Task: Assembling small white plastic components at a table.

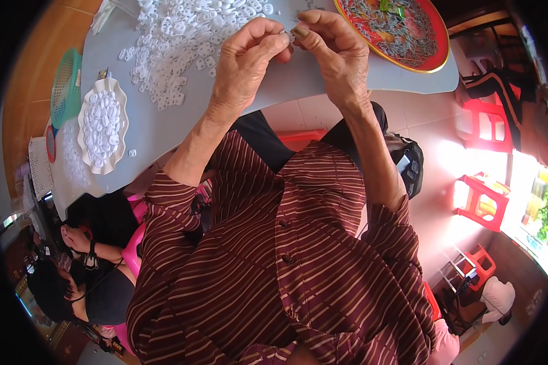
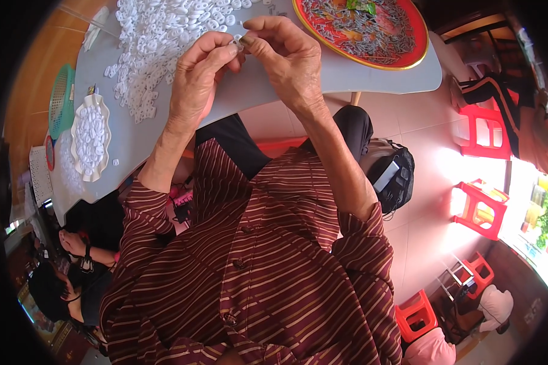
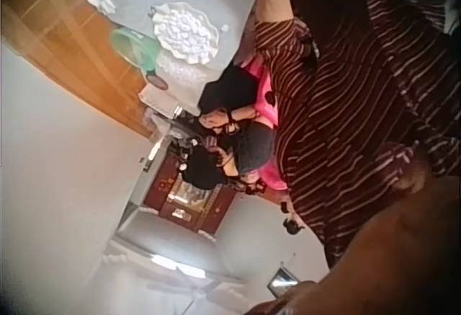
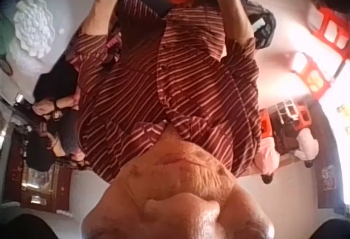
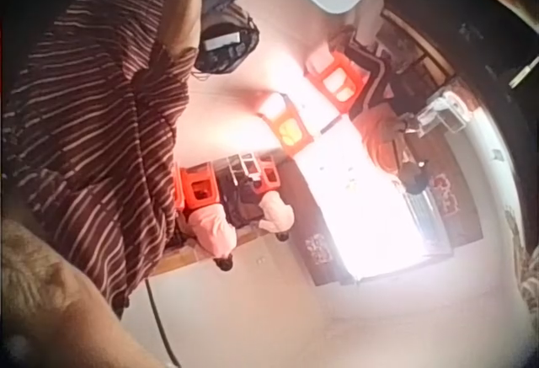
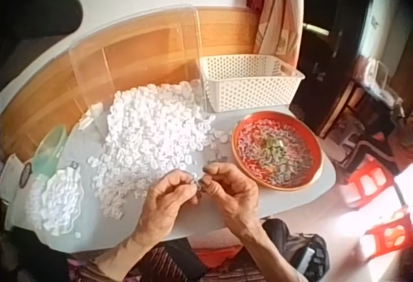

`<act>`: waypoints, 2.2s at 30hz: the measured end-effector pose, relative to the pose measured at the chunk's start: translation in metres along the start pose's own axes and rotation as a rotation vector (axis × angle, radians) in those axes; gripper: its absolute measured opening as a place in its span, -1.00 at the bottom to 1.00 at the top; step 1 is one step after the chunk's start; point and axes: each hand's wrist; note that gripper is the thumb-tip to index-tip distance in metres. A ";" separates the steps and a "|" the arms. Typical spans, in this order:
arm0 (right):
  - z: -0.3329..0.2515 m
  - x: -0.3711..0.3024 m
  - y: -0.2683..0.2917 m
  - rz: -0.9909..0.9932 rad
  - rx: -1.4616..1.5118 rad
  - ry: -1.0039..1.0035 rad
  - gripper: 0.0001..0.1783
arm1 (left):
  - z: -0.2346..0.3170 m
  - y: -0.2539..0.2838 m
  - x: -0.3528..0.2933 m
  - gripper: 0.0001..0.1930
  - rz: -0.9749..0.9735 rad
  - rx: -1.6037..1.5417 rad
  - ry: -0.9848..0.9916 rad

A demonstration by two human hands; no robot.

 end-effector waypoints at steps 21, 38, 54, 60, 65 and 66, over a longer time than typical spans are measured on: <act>-0.010 -0.003 -0.001 -0.080 -0.342 -0.040 -0.79 | 0.007 0.014 0.002 -0.89 -0.196 0.140 -0.067; -0.006 0.000 0.005 -0.186 -0.383 0.004 -0.80 | 0.006 0.021 -0.001 -0.86 -0.200 0.187 -0.011; -0.006 -0.001 -0.001 -0.084 -0.300 0.015 -0.77 | -0.002 0.019 -0.002 -0.83 -0.147 0.123 -0.076; -0.009 -0.005 -0.003 -0.072 -0.307 -0.029 -0.82 | 0.002 0.013 -0.004 -0.84 -0.125 0.151 -0.062; -0.011 -0.006 -0.009 -0.023 -0.340 -0.076 -0.84 | -0.003 0.018 -0.001 -0.83 -0.145 0.078 -0.056; -0.010 -0.005 -0.010 -0.021 -0.336 -0.068 -0.84 | -0.004 0.018 0.000 -0.83 -0.149 0.084 -0.061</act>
Point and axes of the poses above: each hand's wrist, its own x-axis towards the middle knuckle, its own y-axis out of the back of the hand, z = x × y, and after that the axes turned 10 degrees about -x, right-handed
